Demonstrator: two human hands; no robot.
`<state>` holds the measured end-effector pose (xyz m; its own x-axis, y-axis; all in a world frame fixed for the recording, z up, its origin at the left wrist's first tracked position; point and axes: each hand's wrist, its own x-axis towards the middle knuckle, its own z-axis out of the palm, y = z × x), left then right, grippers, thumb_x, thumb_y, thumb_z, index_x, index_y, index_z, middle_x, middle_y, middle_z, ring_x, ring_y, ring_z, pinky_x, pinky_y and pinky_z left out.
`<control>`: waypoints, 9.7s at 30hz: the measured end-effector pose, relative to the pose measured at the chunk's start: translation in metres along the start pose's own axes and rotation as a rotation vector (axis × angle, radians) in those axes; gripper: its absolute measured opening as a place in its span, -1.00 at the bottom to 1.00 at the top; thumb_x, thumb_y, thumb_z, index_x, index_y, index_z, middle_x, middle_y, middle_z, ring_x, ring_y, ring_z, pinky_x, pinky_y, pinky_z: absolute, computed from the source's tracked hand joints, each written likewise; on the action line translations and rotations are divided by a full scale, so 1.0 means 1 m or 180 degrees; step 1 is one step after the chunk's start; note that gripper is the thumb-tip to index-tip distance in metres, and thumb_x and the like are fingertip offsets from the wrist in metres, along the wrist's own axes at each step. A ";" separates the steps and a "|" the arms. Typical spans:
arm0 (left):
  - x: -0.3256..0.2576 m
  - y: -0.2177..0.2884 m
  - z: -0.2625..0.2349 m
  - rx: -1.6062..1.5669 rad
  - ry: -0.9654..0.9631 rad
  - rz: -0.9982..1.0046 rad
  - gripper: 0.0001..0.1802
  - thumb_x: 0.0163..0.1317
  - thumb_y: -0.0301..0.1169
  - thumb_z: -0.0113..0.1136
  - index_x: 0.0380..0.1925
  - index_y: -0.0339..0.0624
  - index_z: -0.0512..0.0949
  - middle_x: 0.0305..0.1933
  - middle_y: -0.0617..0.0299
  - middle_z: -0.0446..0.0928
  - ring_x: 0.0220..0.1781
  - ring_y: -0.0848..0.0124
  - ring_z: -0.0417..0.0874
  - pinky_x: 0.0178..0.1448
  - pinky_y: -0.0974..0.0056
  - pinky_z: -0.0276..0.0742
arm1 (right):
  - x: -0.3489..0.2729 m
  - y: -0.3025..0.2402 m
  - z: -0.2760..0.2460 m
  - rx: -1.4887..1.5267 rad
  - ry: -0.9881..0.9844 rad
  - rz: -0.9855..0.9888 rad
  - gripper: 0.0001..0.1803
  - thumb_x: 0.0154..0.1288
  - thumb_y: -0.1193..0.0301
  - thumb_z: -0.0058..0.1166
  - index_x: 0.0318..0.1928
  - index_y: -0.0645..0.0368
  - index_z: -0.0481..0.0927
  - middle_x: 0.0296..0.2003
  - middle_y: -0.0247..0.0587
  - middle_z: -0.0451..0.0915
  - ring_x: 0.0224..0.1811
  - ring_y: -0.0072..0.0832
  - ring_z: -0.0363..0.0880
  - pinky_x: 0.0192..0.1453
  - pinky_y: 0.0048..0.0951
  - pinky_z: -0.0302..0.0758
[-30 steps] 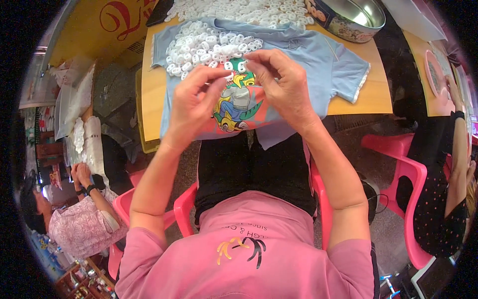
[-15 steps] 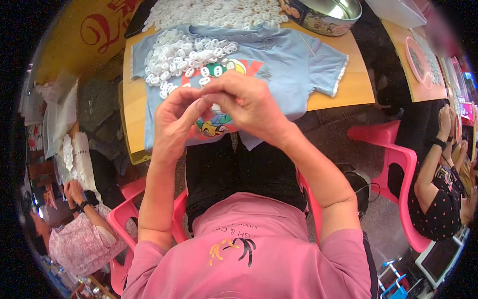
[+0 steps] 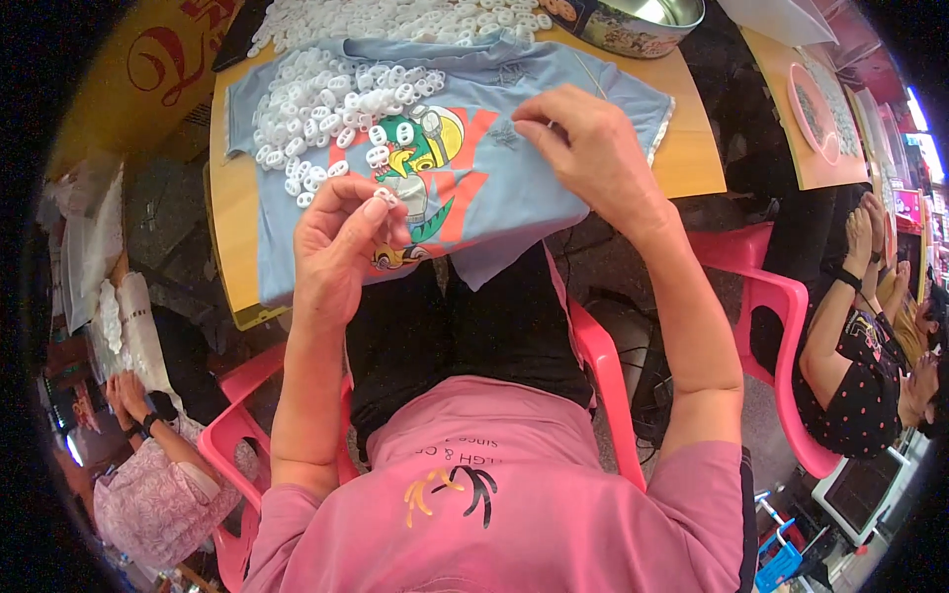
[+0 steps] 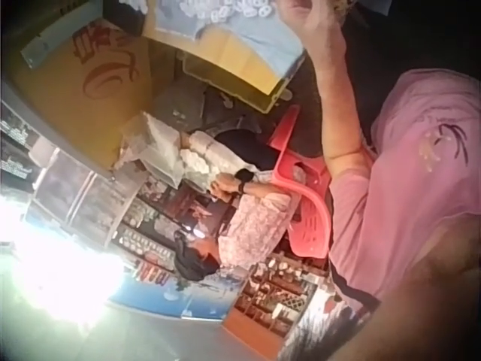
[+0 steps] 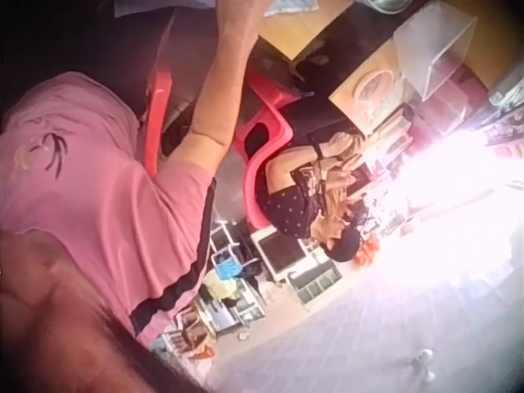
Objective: Applying small white plastic decorative elements to a graphic on a light blue t-shirt.
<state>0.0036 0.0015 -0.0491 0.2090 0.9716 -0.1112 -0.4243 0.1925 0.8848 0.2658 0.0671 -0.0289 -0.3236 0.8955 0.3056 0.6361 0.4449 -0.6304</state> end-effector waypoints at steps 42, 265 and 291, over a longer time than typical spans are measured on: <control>0.002 -0.002 -0.002 0.0103 -0.0161 0.0092 -0.87 0.35 -0.48 0.13 -0.17 -0.29 0.47 -0.21 0.13 0.62 -0.27 0.48 0.63 -0.15 0.38 0.55 | 0.002 -0.017 -0.009 -0.0941 -0.0864 -0.0528 -0.86 0.22 0.42 0.16 -0.28 0.23 0.54 -0.34 -0.10 0.53 -0.30 -0.10 0.55 -0.23 -0.21 0.46; -0.037 -0.016 0.018 0.0444 -0.0224 0.1380 -0.40 0.45 0.00 -0.10 0.18 -0.32 0.42 0.19 0.17 0.45 0.19 0.40 0.45 0.25 0.34 0.36 | -0.045 -0.122 0.061 0.4025 -0.0106 0.0975 -0.80 0.35 0.47 0.13 -0.06 0.27 0.59 -0.22 -0.29 0.64 -0.25 -0.62 0.57 -0.11 -0.59 0.51; -0.058 0.039 -0.045 -0.0413 0.0714 0.0525 -0.64 0.48 -0.23 -0.08 -0.08 -0.31 0.54 -0.36 0.21 0.55 -0.41 0.49 0.51 -0.44 0.45 0.39 | -0.035 -0.106 0.058 0.2928 -0.0479 0.0942 -0.74 0.47 0.43 -0.03 0.04 0.28 0.59 -0.23 -0.28 0.64 -0.27 -0.63 0.60 -0.12 -0.60 0.55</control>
<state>-0.0650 -0.0409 -0.0288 -0.0655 0.9946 -0.0808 -0.5483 0.0318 0.8357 0.1693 -0.0124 -0.0139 -0.3655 0.9308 -0.0088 -0.0680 -0.0361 -0.9970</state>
